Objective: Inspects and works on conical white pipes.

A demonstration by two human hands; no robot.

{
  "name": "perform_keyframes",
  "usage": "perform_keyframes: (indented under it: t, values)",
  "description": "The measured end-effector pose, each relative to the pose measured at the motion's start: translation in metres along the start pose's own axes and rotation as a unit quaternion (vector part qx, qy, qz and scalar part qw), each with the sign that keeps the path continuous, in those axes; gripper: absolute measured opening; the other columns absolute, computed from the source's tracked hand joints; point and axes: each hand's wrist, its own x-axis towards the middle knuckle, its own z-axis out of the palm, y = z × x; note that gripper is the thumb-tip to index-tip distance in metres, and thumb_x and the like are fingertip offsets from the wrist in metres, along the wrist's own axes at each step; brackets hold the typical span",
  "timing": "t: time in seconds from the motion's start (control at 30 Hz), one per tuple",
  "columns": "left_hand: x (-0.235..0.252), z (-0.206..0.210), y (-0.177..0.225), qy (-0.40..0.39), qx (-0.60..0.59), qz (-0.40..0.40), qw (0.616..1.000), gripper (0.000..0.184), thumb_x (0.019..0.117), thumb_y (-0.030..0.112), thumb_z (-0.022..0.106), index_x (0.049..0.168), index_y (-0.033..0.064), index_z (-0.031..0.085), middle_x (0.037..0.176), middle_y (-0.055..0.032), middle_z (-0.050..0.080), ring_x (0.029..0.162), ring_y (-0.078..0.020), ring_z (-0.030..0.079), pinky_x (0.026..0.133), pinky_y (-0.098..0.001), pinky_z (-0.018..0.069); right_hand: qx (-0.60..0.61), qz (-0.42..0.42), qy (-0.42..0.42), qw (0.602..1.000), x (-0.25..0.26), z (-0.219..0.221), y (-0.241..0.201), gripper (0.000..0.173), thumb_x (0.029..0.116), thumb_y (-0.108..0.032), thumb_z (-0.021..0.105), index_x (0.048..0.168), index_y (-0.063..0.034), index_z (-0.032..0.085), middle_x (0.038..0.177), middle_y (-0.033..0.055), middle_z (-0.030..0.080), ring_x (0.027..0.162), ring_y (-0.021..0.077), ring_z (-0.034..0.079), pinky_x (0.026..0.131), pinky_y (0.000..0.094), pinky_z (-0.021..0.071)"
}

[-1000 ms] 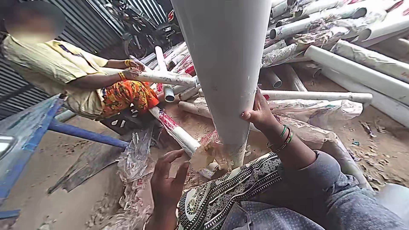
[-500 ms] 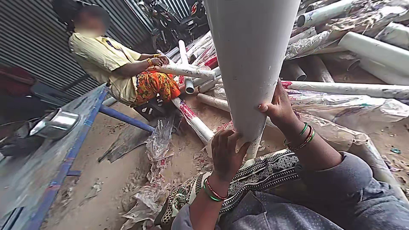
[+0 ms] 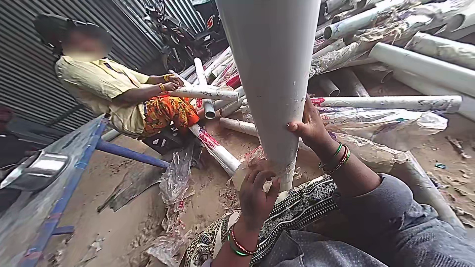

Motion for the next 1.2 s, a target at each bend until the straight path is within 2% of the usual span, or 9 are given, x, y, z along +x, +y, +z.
perform_keyframes:
  t: [0.1, 0.17, 0.3, 0.43, 0.67, 0.8, 0.9, 1.03, 1.2]
  values:
    - [-0.013, 0.005, 0.012, -0.218, -0.067, -0.19, 0.955, 0.052, 0.0977, 0.049, 0.052, 0.092, 0.0021, 0.074, 0.08, -0.0088, 0.071, 0.073, -0.0219, 0.069, 0.07, -0.0474, 0.0555, -0.052, 0.022, 0.016, 0.998, 0.0, -0.003, -0.002, 0.112, 0.0731, -0.075, 0.069, 0.148, 0.005, 0.044, 0.126, 0.0132, 0.063, 0.111, 0.0129, 0.061, 0.097, 0.0344, 0.0514]
    - [-0.016, 0.012, 0.009, -0.327, -0.191, -0.326, 0.866, 0.043, 0.1062, 0.035, 0.043, 0.105, 0.0023, 0.071, 0.09, -0.0024, 0.072, 0.081, -0.0109, 0.069, 0.079, -0.0331, 0.0571, -0.052, 0.022, 0.006, 0.998, 0.001, -0.004, -0.005, 0.108, 0.0731, -0.066, 0.074, 0.147, 0.0072, 0.044, 0.125, 0.0185, 0.063, 0.111, 0.0205, 0.062, 0.096, 0.0404, 0.0517]
    - [-0.024, 0.024, 0.004, -0.261, -0.426, -0.474, 0.725, 0.071, 0.1084, 0.045, 0.004, 0.119, 0.0028, 0.059, 0.094, -0.002, 0.074, 0.081, -0.0134, 0.073, 0.075, -0.0302, 0.0606, -0.056, 0.029, -0.022, 0.998, 0.002, -0.004, -0.011, 0.102, 0.073, -0.05, 0.078, 0.149, 0.0067, 0.042, 0.127, 0.0233, 0.062, 0.115, 0.0284, 0.062, 0.098, 0.0477, 0.0508]
    - [-0.01, 0.021, 0.012, -0.094, -0.517, -0.545, 0.653, 0.081, 0.1009, 0.066, -0.003, 0.101, 0.016, 0.062, 0.08, 0.0023, 0.074, 0.07, -0.0153, 0.073, 0.062, -0.0336, 0.0609, -0.054, 0.032, -0.027, 0.998, 0.003, -0.002, -0.016, 0.097, 0.0724, -0.045, 0.08, 0.147, 0.007, 0.047, 0.127, 0.0246, 0.062, 0.114, 0.0315, 0.061, 0.097, 0.0497, 0.0496]
    - [0.015, 0.002, 0.011, -0.015, -0.489, -0.556, 0.672, 0.075, 0.1007, 0.067, 0.001, 0.088, 0.0161, 0.055, 0.072, 0.0024, 0.07, 0.071, -0.0152, 0.072, 0.065, -0.0357, 0.0607, -0.059, 0.027, -0.051, 0.997, 0.002, 0.002, -0.021, 0.095, 0.0723, -0.042, 0.082, 0.146, 0.0089, 0.047, 0.122, 0.0254, 0.063, 0.11, 0.0335, 0.062, 0.094, 0.0516, 0.0501]
    - [0.022, 0.001, 0.011, 0.006, -0.462, -0.532, 0.71, 0.036, 0.1122, 0.037, 0.024, 0.112, 0.0144, 0.052, 0.078, 0.0033, 0.069, 0.066, -0.0115, 0.07, 0.061, -0.0294, 0.0614, -0.056, 0.03, -0.051, 0.997, 0.003, 0.0, -0.02, 0.097, 0.0707, -0.041, 0.082, 0.146, 0.0086, 0.046, 0.12, 0.025, 0.063, 0.106, 0.0321, 0.063, 0.09, 0.0504, 0.0518]
    - [0.016, 0.004, 0.005, 0.019, -0.451, -0.469, 0.76, 0.03, 0.1114, 0.023, 0.032, 0.116, 0.0072, 0.057, 0.082, 0.0046, 0.071, 0.067, -0.0078, 0.069, 0.064, -0.0253, 0.0609, -0.047, 0.007, -0.041, 0.998, 0.0, -0.005, -0.012, 0.104, 0.0719, -0.053, 0.08, 0.146, 0.0097, 0.043, 0.121, 0.0222, 0.064, 0.107, 0.0243, 0.064, 0.093, 0.0442, 0.0535]
    - [0.008, 0.011, -0.002, 0.0, -0.425, -0.469, 0.774, 0.029, 0.1085, 0.018, 0.037, 0.101, 0.0071, 0.062, 0.073, 0.0073, 0.066, 0.062, -0.0036, 0.065, 0.063, -0.0229, 0.0585, 0.004, 0.007, -0.026, 1.0, -0.01, -0.013, -0.007, 0.104, 0.0812, -0.07, 0.069, 0.15, -0.0019, 0.03, 0.123, -0.0087, 0.061, 0.104, -0.0072, 0.061, 0.091, 0.0161, 0.0545]
    - [0.004, 0.013, -0.031, -0.063, -0.403, -0.535, 0.74, 0.029, 0.1098, 0.022, 0.044, 0.103, -0.0009, 0.061, 0.075, 0.0005, 0.061, 0.067, -0.0071, 0.064, 0.068, -0.0265, 0.0577, -0.007, 0.008, 0.012, 1.0, -0.014, -0.026, 0.0, 0.075, 0.0855, -0.074, 0.06, 0.136, -0.023, 0.041, 0.117, -0.0226, 0.061, 0.111, -0.0109, 0.058, 0.097, 0.0151, 0.0505]
